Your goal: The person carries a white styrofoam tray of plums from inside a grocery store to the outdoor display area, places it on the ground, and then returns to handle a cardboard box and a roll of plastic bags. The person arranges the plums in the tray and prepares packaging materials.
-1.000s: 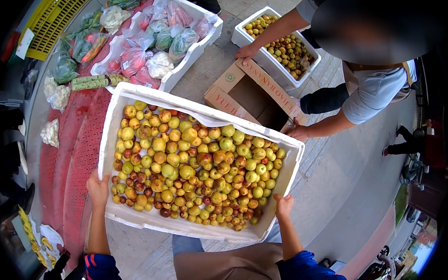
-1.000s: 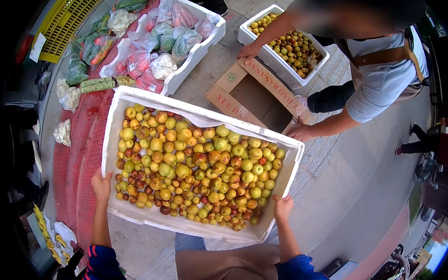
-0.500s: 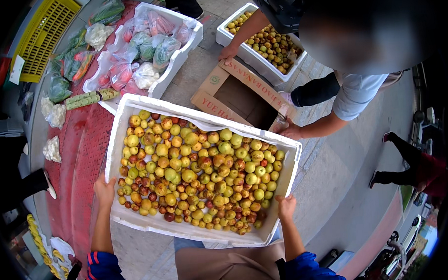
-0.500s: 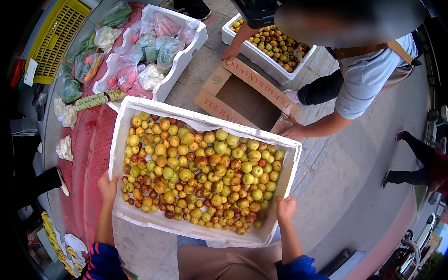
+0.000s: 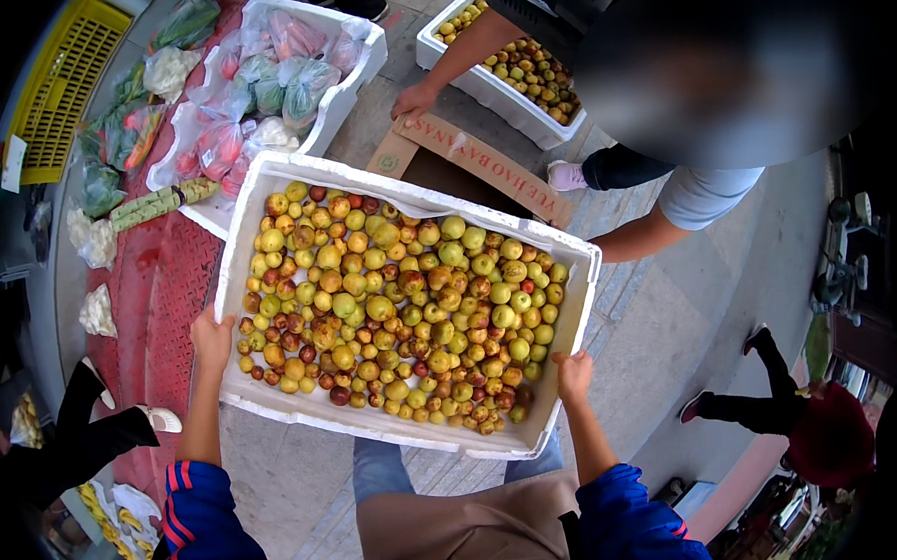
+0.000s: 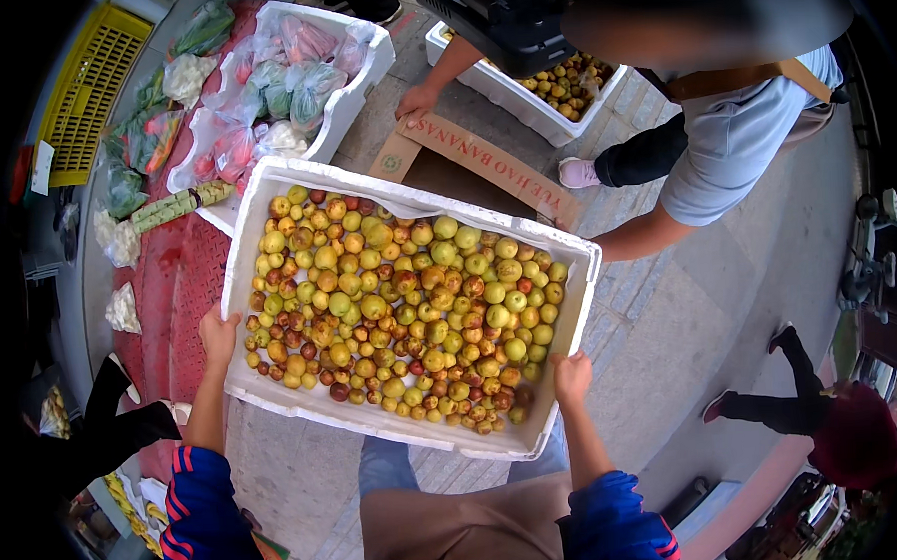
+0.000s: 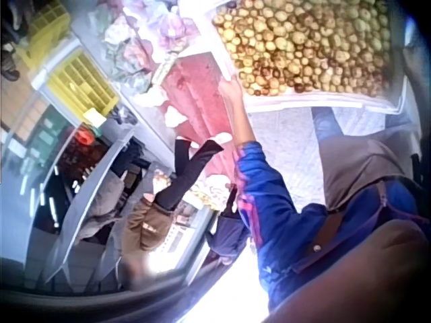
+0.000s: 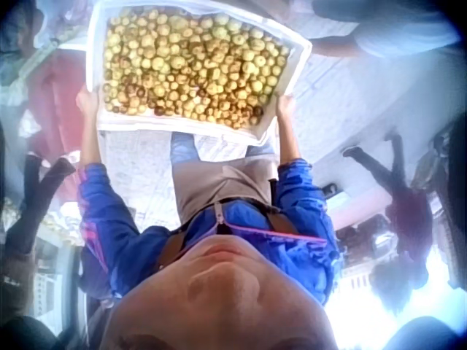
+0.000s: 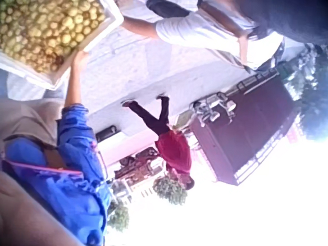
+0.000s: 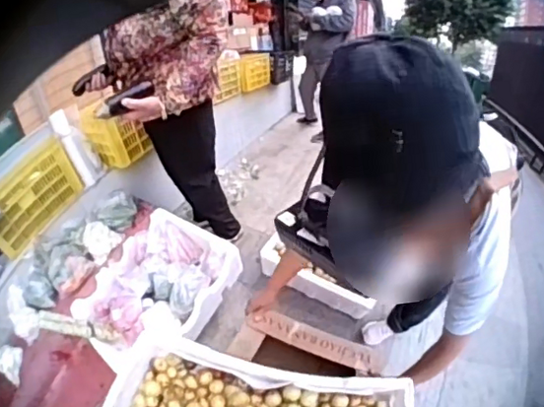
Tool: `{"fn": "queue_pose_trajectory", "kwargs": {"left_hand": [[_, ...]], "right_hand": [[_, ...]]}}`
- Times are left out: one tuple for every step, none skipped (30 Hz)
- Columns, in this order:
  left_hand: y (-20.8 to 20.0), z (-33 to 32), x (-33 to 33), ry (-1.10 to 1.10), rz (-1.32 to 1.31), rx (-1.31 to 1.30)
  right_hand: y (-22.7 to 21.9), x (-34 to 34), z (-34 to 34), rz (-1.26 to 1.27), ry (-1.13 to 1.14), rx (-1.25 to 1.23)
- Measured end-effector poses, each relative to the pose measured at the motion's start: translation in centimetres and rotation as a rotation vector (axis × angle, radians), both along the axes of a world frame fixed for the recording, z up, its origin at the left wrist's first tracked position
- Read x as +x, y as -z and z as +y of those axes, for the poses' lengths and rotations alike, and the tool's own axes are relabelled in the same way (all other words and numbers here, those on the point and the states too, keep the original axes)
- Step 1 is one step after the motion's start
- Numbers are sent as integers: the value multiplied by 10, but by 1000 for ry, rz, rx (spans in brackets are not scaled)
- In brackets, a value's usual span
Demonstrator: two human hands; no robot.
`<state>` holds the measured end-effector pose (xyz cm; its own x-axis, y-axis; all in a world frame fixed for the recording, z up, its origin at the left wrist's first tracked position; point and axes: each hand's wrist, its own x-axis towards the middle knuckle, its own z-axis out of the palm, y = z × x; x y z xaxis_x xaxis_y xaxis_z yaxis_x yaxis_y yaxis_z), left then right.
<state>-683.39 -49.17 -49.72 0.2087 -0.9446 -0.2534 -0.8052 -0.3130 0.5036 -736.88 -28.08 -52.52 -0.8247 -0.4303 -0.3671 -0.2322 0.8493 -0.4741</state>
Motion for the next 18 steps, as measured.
{"fn": "queue_pose_trajectory", "kwargs": {"left_hand": [[1, 1, 2, 3, -9, -26], [1, 3, 5, -4, -12, -29], [1, 1, 2, -2, -8, -31], [-5, 0, -3, -20, -33, 12], [-10, -1, -8, -40, -58, 56], [-10, 0, -10, -44, -75, 57], [-7, 2, -6, -52, -82, 59], [-3, 3, -1, -47, -80, 38], [3, 4, 3, -35, -75, 17], [4, 5, 5, -18, -72, -6], [4, 7, 7, -31, -72, -10], [3, 10, 2, -48, -73, -12], [1, 9, -1, -56, -73, -20], [0, 8, -3, -54, -103, -5], [1, 10, -4, -48, -130, 10], [2, 11, -4, -42, -156, 26], [3, 12, -2, -45, -174, 17], [4, 12, -3, -43, -185, 16]], "right_hand": [[-6, 4, -6, -2, -2, -16], [-9, 8, -8, -5, -6, -31], [-4, 4, -1, -31, -5, -58], [4, -3, 5, -62, -6, -84], [11, -10, 12, -94, -7, -110], [14, -10, 12, -108, 4, -132], [10, -7, 11, -112, 11, -154], [8, -4, 9, -116, 20, -176], [9, -5, 11, -122, 14, -179], [11, -6, 15, -129, 14, -182], [14, -7, 19, -136, 15, -187], [11, -9, 17, -138, 3, -175], [5, -7, 12, -139, -2, -169], [0, -3, 6, -140, -6, -164], [-5, 0, 4, -124, 3, -136], [-10, 3, 3, -108, 12, -108], [-12, 6, 2, -92, 21, -79], [-14, 8, 1, -65, 25, -55]]}}
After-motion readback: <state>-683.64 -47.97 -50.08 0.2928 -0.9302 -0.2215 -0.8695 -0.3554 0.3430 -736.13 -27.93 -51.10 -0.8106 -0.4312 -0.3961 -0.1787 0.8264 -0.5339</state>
